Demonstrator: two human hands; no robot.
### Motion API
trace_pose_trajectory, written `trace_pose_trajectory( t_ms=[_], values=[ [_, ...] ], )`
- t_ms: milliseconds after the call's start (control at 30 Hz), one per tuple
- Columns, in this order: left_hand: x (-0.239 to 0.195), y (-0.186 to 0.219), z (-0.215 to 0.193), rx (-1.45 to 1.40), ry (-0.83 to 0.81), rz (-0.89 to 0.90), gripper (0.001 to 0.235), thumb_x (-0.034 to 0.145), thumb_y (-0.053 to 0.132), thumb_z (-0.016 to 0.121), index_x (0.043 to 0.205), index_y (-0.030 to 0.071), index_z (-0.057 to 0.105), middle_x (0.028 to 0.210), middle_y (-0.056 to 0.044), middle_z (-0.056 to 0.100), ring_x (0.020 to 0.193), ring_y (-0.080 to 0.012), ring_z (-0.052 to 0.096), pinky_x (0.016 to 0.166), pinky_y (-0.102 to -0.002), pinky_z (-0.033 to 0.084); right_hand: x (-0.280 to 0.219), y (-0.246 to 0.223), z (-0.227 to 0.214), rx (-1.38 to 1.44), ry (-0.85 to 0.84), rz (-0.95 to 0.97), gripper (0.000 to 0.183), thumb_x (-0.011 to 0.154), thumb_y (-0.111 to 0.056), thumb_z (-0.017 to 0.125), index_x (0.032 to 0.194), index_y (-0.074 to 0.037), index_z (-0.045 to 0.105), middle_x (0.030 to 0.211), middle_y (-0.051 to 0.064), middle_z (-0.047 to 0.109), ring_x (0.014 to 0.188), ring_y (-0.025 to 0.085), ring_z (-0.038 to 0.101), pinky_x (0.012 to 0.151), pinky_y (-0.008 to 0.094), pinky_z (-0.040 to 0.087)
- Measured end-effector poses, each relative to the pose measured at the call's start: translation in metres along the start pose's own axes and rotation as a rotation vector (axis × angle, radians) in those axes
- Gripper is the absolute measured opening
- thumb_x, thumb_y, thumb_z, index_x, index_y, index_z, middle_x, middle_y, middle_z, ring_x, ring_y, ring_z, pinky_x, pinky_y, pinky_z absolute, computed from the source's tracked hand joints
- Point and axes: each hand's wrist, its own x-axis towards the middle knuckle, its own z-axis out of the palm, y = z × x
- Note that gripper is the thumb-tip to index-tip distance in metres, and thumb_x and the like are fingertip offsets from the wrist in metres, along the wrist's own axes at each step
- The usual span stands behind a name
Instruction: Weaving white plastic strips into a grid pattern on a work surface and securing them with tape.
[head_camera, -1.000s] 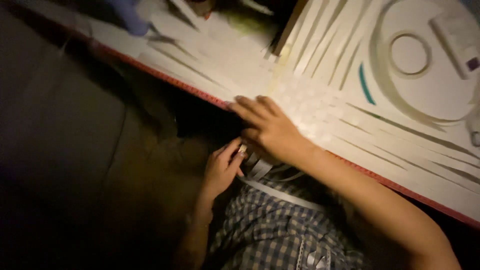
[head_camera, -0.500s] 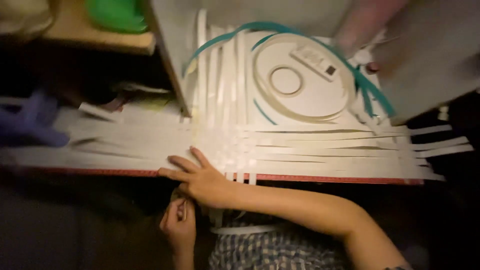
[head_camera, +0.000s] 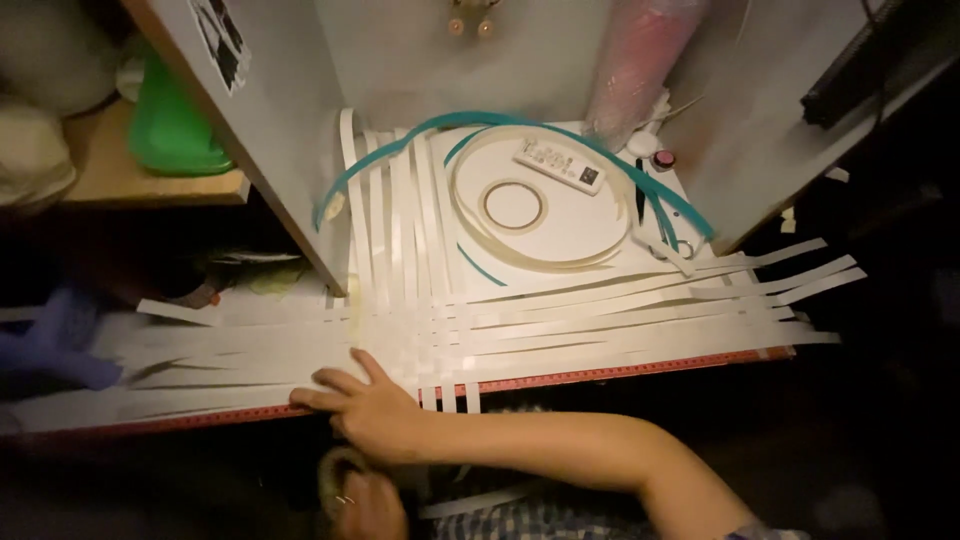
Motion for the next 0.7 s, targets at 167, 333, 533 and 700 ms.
trace_pose_trajectory(
  t_ms=[167, 333, 533, 700],
  values=[
    [-0.066, -0.057, 0.031, -0.434, -0.102, -0.520, 0.019, 0.094, 0.013, 0.066, 0.108, 0.001, 0.066, 0.096, -0.013, 0.068, 0.081, -0.0192, 0.062, 0.075, -0.030, 0.048, -0.001, 0.003, -0.006, 0.020, 0.060, -0.108, 0.011, 0.078, -0.014, 0.064, 0.082, -0.013, 0.074, 0.144, 0.002, 0.046, 0.138, 0.030, 0.039, 0.107, 0.074, 0.025],
    [-0.007, -0.049, 0.020, -0.777, -0.142, -0.857, 0.029, 0.094, 0.012, 0.056, 0.121, 0.002, 0.056, 0.117, -0.014, 0.062, 0.104, -0.0214, 0.058, 0.090, -0.030, 0.047, -0.003, 0.010, 0.008, -0.001, -0.105, -0.228, 0.017, 0.079, -0.022, 0.060, 0.091, -0.018, 0.072, 0.151, 0.005, 0.035, 0.144, 0.031, 0.029, 0.109, 0.077, 0.016],
    [0.046, -0.024, 0.018, -0.991, -0.239, -0.978, 0.058, 0.083, 0.008, 0.055, 0.139, 0.007, 0.040, 0.135, -0.012, 0.050, 0.118, -0.0201, 0.051, 0.098, -0.029, 0.041, 0.003, 0.012, -0.012, -0.170, -0.147, -0.314, 0.018, 0.080, -0.022, 0.065, 0.096, -0.025, 0.073, 0.156, 0.001, 0.022, 0.146, 0.028, 0.023, 0.112, 0.075, 0.016],
    [0.028, -0.040, 0.024, -1.211, -0.158, -1.091, 0.066, 0.079, 0.005, 0.053, 0.143, 0.010, 0.038, 0.131, -0.011, 0.053, 0.111, -0.0220, 0.055, 0.088, -0.030, 0.048, -0.002, 0.000, -0.015, 0.160, -0.090, -0.418, 0.027, 0.088, -0.032, 0.052, 0.108, -0.029, 0.071, 0.154, 0.001, 0.029, 0.147, 0.028, 0.025, 0.111, 0.073, 0.008]
  ],
)
